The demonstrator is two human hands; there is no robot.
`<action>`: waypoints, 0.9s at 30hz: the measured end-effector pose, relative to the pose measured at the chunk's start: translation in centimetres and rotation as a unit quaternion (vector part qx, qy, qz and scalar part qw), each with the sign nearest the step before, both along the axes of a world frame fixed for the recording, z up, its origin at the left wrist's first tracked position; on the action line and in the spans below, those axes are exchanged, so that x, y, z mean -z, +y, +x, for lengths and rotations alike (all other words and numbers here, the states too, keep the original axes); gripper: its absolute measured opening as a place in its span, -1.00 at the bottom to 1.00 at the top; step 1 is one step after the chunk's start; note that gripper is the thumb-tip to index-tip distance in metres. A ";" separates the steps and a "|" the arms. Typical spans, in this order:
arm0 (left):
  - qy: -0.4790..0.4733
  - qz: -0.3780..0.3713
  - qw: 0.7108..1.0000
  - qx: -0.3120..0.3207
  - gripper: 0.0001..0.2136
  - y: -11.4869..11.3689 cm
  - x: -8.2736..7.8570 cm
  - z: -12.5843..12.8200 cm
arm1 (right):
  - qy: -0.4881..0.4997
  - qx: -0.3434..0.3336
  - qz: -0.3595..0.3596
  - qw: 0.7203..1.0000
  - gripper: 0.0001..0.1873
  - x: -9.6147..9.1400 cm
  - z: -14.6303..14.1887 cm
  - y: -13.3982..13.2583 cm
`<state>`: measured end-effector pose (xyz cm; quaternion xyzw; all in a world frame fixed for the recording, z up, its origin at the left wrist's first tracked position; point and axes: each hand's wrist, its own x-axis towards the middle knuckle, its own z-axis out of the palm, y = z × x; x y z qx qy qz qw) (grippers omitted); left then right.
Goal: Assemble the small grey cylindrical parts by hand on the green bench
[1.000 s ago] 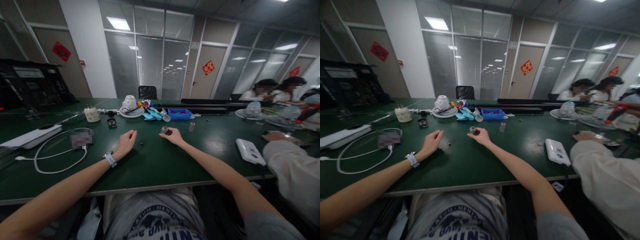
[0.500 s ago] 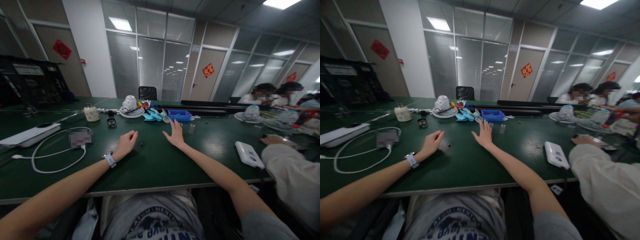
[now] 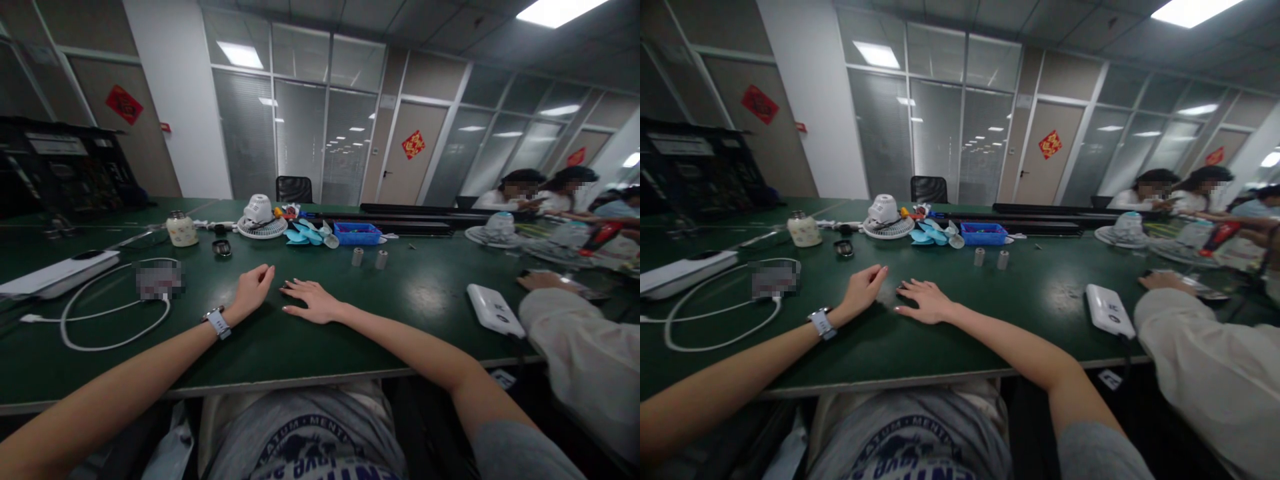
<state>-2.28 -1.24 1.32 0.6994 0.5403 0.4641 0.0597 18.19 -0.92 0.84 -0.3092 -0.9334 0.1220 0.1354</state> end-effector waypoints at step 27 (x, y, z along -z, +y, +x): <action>0.002 -0.007 1.000 0.009 -0.62 0.0 0.0 -0.1 | -0.013 0.360 0.255 0.898 -0.38 -0.7 12.9 9.3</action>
